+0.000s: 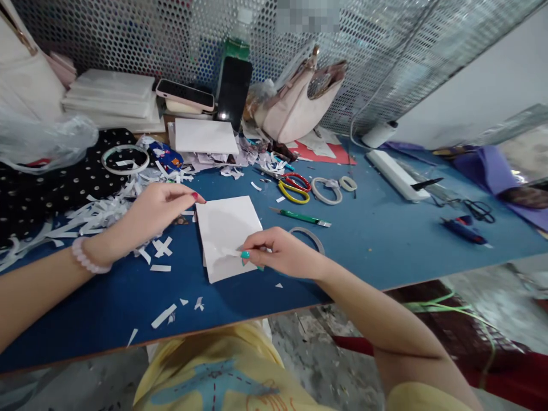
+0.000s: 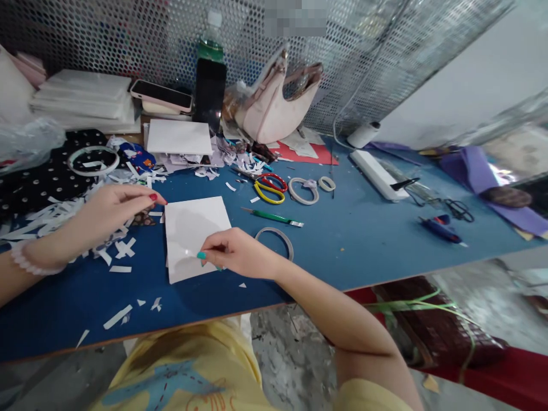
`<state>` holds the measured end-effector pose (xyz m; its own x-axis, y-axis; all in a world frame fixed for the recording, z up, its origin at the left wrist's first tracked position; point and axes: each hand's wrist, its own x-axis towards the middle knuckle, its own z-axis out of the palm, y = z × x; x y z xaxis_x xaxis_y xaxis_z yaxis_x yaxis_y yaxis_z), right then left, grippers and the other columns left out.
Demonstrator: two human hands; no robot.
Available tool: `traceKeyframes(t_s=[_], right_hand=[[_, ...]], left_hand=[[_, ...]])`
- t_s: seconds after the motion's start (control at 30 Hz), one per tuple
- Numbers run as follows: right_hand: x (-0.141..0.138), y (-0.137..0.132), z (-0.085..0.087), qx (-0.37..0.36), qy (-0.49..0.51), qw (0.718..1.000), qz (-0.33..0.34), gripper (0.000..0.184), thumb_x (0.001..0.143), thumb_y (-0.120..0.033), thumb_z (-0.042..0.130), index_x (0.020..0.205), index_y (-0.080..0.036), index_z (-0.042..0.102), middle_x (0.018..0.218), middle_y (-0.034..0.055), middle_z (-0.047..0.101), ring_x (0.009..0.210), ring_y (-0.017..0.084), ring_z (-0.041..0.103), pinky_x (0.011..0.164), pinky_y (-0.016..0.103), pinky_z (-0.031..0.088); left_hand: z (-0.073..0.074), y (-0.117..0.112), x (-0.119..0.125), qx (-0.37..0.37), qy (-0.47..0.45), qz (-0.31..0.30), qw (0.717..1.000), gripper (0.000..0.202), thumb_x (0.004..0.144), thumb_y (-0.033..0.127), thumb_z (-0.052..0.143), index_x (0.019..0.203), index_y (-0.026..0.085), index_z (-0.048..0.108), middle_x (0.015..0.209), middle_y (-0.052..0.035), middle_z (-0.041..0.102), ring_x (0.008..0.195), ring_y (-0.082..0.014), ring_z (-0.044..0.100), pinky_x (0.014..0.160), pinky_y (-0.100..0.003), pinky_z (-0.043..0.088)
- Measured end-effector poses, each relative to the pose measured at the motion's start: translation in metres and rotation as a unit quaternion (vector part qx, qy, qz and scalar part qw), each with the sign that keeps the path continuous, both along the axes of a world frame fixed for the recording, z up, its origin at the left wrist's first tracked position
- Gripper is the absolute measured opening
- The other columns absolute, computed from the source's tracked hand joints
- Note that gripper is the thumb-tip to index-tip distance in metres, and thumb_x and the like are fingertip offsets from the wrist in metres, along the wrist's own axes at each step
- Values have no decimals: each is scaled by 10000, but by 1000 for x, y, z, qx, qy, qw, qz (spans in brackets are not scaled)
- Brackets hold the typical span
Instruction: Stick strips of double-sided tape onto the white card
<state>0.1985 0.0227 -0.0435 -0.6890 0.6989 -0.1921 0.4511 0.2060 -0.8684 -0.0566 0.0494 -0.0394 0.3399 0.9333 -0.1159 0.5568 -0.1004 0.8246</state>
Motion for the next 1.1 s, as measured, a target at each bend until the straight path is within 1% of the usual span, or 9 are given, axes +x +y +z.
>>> traceKeyframes(t_s=[0.03,0.1,0.13,0.2,0.33,0.53,0.7,0.93,1.1], right_hand=[[-1,-1,1,-4,-9,1000,8,316,913,-411,547,772,-149,655,640,-3,579,579,98,462,540,212,359],[-3,-2,2,5,-28,999,22,284,908,-354,533,778,-142,671,651,-2,591,591,99,463,546,214,353],[-5,-2,3,14,-38,999,28,265,899,-321,530,771,-140,676,644,-6,588,589,97,458,546,214,347],[-10,-1,5,25,-59,997,39,231,872,-268,539,743,-139,681,617,-17,574,577,93,445,545,217,336],[-20,5,7,-6,-100,993,55,227,851,-233,559,677,-148,677,534,-42,509,512,85,405,506,228,306],[-31,12,14,-95,-114,987,61,224,840,-191,549,646,-159,657,505,-51,509,455,81,428,475,225,319],[-34,13,19,-163,-119,977,68,204,856,-211,541,686,-160,643,511,-57,494,475,80,445,478,207,341],[-36,13,19,-174,-143,974,37,199,861,-218,536,700,-166,641,506,-59,483,470,78,424,469,206,333],[-38,14,19,-162,-173,971,36,203,846,-200,537,677,-161,642,522,-49,513,472,82,440,493,220,343]], left_hand=[[-3,1,0,77,33,-21,996,384,881,395,463,1017,187,756,1089,-78,723,932,-260,665,845,-381,534],[-11,1,2,151,70,-67,984,339,835,363,540,1035,204,763,1250,-79,672,1170,-298,583,1081,-460,405],[-15,0,4,189,104,-104,971,366,845,370,541,1102,212,748,1338,-87,625,1264,-317,522,1134,-502,339],[-24,-2,5,211,158,-152,953,444,871,394,540,1246,208,689,1470,-111,523,1363,-340,434,1161,-532,293],[-30,-6,3,205,226,-177,935,521,897,428,545,1368,214,601,1555,-128,426,1402,-356,388,1162,-543,285],[-31,-11,3,230,248,-177,924,528,905,441,560,1386,222,583,1567,-126,403,1387,-405,385,1136,-595,265],[-32,-14,5,238,275,-176,915,502,945,442,512,1404,245,555,1575,-115,389,1394,-380,380,1117,-580,289],[-32,-17,5,247,281,-174,911,496,956,448,515,1403,239,559,1564,-133,397,1381,-390,396,1075,-581,329],[-35,-16,5,261,278,-174,908,489,965,450,512,1409,251,556,1562,-131,397,1377,-397,396,1057,-584,341]])
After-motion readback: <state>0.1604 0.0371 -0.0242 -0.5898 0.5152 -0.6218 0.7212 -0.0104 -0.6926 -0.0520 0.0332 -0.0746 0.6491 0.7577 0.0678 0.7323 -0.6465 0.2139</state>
